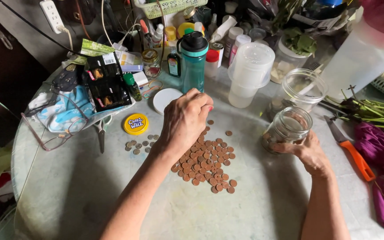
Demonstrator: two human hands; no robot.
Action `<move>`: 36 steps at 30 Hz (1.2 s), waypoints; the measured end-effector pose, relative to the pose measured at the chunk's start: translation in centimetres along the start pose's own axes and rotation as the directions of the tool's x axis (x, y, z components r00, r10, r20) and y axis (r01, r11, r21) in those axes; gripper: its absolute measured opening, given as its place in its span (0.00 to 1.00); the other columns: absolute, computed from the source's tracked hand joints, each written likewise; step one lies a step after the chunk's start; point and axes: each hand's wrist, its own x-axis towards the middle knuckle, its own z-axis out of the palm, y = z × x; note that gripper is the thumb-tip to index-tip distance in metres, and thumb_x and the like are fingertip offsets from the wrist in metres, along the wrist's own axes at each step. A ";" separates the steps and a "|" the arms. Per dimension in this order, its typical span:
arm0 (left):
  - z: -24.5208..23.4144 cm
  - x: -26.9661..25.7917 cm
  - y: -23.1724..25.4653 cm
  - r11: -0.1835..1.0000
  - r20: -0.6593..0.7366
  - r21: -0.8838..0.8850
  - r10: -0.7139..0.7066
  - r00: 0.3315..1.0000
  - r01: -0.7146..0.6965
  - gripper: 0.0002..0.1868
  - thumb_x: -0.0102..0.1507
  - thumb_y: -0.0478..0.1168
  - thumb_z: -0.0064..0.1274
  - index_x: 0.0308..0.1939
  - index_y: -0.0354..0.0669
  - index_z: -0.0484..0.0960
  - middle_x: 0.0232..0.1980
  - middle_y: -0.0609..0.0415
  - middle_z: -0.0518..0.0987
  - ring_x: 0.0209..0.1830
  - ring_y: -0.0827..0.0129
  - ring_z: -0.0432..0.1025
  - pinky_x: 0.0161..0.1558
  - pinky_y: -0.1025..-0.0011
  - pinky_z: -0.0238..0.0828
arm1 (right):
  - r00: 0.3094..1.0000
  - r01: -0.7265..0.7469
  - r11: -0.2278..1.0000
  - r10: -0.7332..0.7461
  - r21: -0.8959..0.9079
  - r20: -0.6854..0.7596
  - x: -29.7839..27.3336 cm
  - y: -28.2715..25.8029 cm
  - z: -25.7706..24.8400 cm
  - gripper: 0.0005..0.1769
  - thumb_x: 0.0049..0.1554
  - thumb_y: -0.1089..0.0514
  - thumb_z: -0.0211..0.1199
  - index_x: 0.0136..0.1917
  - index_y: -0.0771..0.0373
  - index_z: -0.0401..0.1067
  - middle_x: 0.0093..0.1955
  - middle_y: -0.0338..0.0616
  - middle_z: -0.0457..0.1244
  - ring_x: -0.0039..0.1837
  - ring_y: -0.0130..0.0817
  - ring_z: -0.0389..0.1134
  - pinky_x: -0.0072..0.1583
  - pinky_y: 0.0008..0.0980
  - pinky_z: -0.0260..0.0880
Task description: Sorting a pile of coins and placing them into glass jars.
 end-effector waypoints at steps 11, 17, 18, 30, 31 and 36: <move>7.6 -1.2 -6.2 0.994 0.174 0.095 -0.074 0.982 0.058 0.04 0.63 0.26 0.53 0.37 0.34 0.83 0.38 0.46 0.82 0.30 0.65 0.78 0.30 0.70 0.79 | 0.993 -0.032 0.984 0.013 -0.173 -0.115 0.2 -1.3 1.4 0.60 0.26 0.55 0.79 0.73 0.58 0.62 0.67 0.44 0.66 0.71 0.40 0.65 0.74 0.45 0.61; 10.4 -1.9 -8.4 0.985 0.282 0.117 -0.152 0.947 0.124 0.05 0.65 0.28 0.53 0.36 0.34 0.83 0.39 0.46 0.82 0.29 0.66 0.77 0.28 0.69 0.77 | 0.992 0.007 0.978 -0.032 -0.208 -0.118 0.4 -2.0 1.8 0.55 0.28 0.54 0.76 0.71 0.59 0.65 0.64 0.44 0.67 0.68 0.40 0.67 0.72 0.42 0.63; 10.9 -2.0 -9.0 0.981 0.288 0.148 -0.163 0.944 0.124 0.05 0.65 0.29 0.54 0.36 0.36 0.84 0.39 0.47 0.83 0.29 0.66 0.77 0.30 0.68 0.76 | 0.993 0.004 0.975 -0.029 -0.221 -0.112 0.5 -1.9 1.7 0.55 0.28 0.55 0.76 0.70 0.59 0.65 0.64 0.44 0.68 0.68 0.39 0.67 0.72 0.41 0.63; 13.7 -3.5 -7.9 0.944 0.175 -0.010 0.327 0.929 -0.330 0.14 0.60 0.29 0.54 0.49 0.34 0.84 0.54 0.41 0.81 0.55 0.55 0.75 0.57 0.59 0.74 | 0.999 -0.007 0.986 0.002 -0.168 -0.035 1.1 -2.2 1.1 0.56 0.26 0.57 0.79 0.69 0.58 0.66 0.64 0.40 0.68 0.68 0.36 0.67 0.72 0.39 0.62; 13.8 -3.7 -7.6 0.943 0.177 -0.012 0.328 0.928 -0.331 0.14 0.60 0.29 0.54 0.49 0.34 0.84 0.54 0.41 0.81 0.55 0.55 0.75 0.57 0.59 0.74 | 0.999 -0.010 0.986 0.004 -0.167 -0.038 1.1 -2.3 1.1 0.56 0.26 0.57 0.79 0.69 0.58 0.66 0.64 0.40 0.68 0.68 0.36 0.67 0.72 0.39 0.62; 14.1 -4.1 -6.7 0.979 0.378 -0.042 0.202 0.904 -0.202 0.14 0.61 0.21 0.50 0.48 0.33 0.84 0.48 0.46 0.82 0.49 0.60 0.75 0.51 0.66 0.78 | 0.999 -0.018 0.990 0.022 -0.140 0.029 0.6 -2.9 1.3 0.56 0.26 0.59 0.79 0.69 0.58 0.66 0.63 0.41 0.68 0.68 0.37 0.67 0.72 0.39 0.63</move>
